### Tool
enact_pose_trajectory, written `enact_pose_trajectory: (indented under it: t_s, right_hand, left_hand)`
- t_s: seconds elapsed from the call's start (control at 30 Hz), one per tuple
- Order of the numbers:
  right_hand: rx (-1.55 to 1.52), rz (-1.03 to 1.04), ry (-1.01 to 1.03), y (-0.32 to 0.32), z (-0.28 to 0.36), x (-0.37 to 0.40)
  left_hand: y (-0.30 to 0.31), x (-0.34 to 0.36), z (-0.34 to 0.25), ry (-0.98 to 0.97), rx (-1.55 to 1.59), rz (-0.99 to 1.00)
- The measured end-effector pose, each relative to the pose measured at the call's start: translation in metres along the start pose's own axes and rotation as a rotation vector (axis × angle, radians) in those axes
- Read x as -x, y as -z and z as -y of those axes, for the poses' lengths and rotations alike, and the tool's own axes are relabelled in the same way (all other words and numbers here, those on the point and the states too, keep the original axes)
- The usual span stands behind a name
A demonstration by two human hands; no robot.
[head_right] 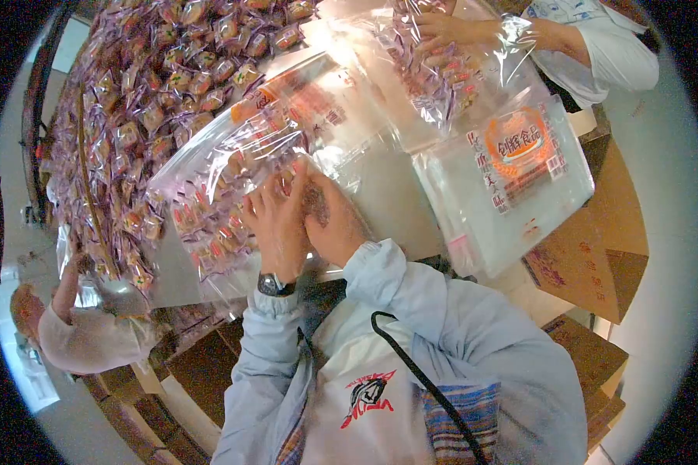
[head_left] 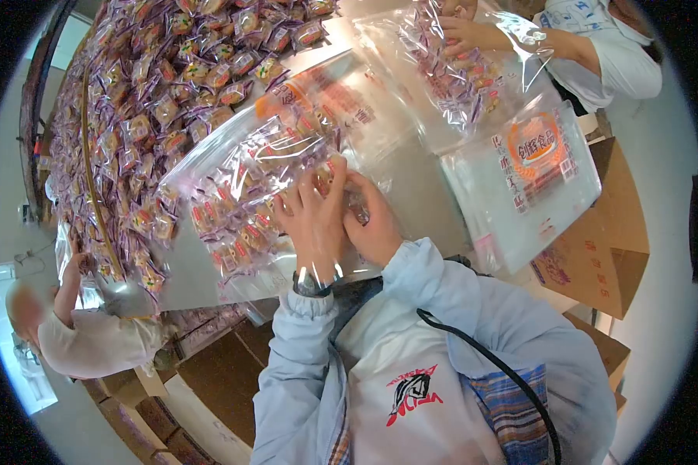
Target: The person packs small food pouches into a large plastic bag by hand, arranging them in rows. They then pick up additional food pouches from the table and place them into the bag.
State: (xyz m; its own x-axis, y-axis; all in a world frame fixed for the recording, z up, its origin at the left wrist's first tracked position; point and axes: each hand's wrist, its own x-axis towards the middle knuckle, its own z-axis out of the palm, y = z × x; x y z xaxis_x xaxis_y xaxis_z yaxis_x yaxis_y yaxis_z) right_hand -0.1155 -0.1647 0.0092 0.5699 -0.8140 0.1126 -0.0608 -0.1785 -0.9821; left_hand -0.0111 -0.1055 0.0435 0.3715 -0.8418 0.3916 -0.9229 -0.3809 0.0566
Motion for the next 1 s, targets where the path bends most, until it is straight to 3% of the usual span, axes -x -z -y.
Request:
enact_pose_trajectory:
  t_s: [0.2,0.33,0.53,0.63,0.73,0.83,0.9,1.0]
  right_hand:
    - [0.194,-0.012,0.189,-0.004,0.002,0.025]
    - [0.194,0.192,0.066,0.002,-0.003,0.064]
    - [0.198,0.292,-0.088,0.025,0.017,0.077]
    - [0.389,0.514,0.079,0.046,0.032,0.073]
    - [0.598,0.474,0.318,0.056,0.047,0.073]
    - [0.610,0.241,0.440,0.060,0.035,0.078]
    - [0.466,0.143,0.319,0.057,0.019,0.084]
    - [0.593,0.108,0.355,0.057,0.016,0.089]
  left_hand:
    - [-0.012,-0.001,0.011,-0.043,-0.040,-0.081]
    - [-0.001,-0.002,0.002,-0.004,0.028,-0.074]
    - [0.003,-0.002,0.002,0.012,0.077,-0.061]
    - [0.001,-0.003,0.005,0.001,0.102,-0.073]
    - [-0.001,-0.004,0.004,0.010,0.093,-0.060]
    - [0.000,-0.003,0.010,0.006,0.098,-0.034]
    - [-0.003,0.001,0.014,-0.004,0.121,-0.038]
    - [-0.003,0.001,0.013,-0.014,0.120,-0.050]
